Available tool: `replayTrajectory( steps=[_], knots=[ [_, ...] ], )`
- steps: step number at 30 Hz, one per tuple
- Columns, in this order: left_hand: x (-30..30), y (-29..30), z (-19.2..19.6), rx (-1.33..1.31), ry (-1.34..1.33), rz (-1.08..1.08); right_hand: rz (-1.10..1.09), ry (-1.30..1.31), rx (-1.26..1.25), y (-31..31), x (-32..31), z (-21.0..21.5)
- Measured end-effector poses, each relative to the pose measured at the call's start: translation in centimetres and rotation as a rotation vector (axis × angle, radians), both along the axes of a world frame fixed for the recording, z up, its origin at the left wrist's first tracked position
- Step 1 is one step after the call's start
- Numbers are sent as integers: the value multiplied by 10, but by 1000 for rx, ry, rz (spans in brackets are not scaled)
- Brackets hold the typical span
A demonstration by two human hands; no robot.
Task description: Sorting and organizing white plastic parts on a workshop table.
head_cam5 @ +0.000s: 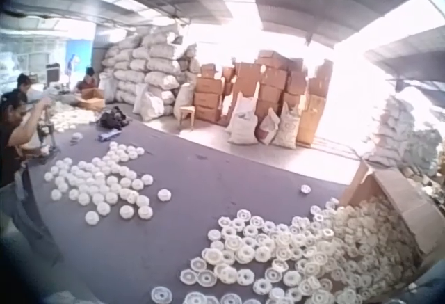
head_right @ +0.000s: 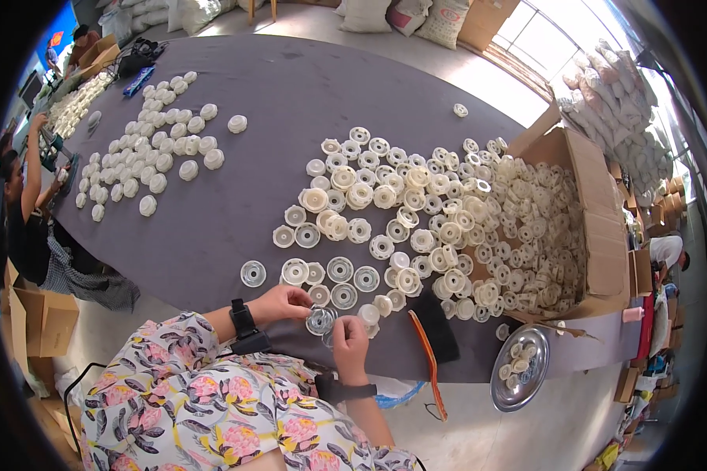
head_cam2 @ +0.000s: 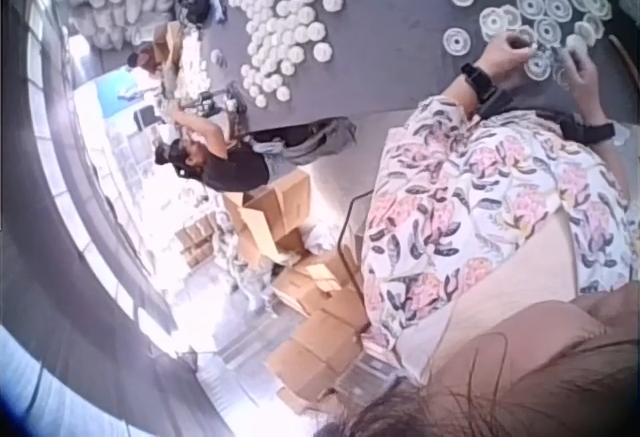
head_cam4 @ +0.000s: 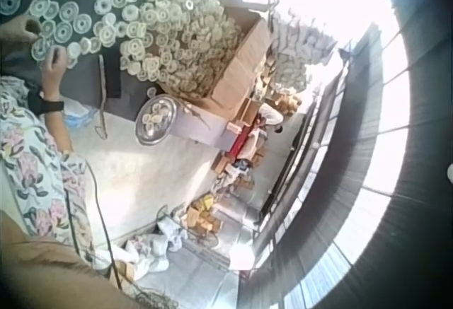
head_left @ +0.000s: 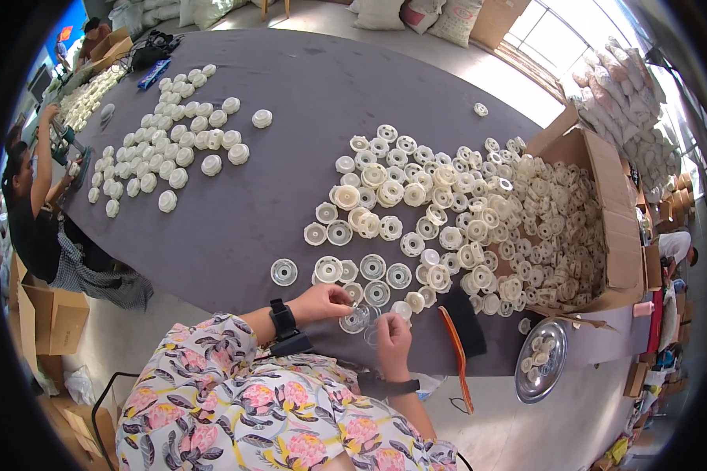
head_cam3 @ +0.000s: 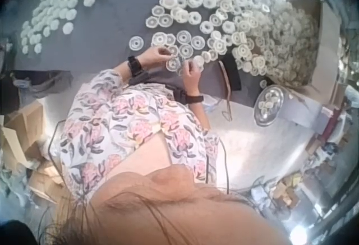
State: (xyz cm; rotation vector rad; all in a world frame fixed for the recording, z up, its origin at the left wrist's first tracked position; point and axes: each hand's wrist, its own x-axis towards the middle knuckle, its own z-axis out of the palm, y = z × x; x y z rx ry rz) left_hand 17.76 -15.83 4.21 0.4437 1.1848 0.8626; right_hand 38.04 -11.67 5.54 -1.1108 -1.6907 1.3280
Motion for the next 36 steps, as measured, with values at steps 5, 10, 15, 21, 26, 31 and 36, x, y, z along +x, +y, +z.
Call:
replayTrajectory(
  steps=[5,10,15,21,26,31,36],
  knots=[
    [-24,19,-16,67,-455,-138,96,208,-442,4,-2,23],
    [-7,16,-10,149,-760,-297,-97,507,-707,8,-5,35],
    [-4,23,-16,-35,-616,-188,-31,581,-738,13,10,18],
    [-1,36,25,-6,-67,-163,77,457,-660,13,19,8],
    [0,32,5,-121,-357,-5,273,-150,329,16,17,12],
    [9,29,19,51,-250,63,72,242,-490,8,21,6],
    [14,21,35,565,257,-150,156,492,-1045,14,26,10]
  ],
)
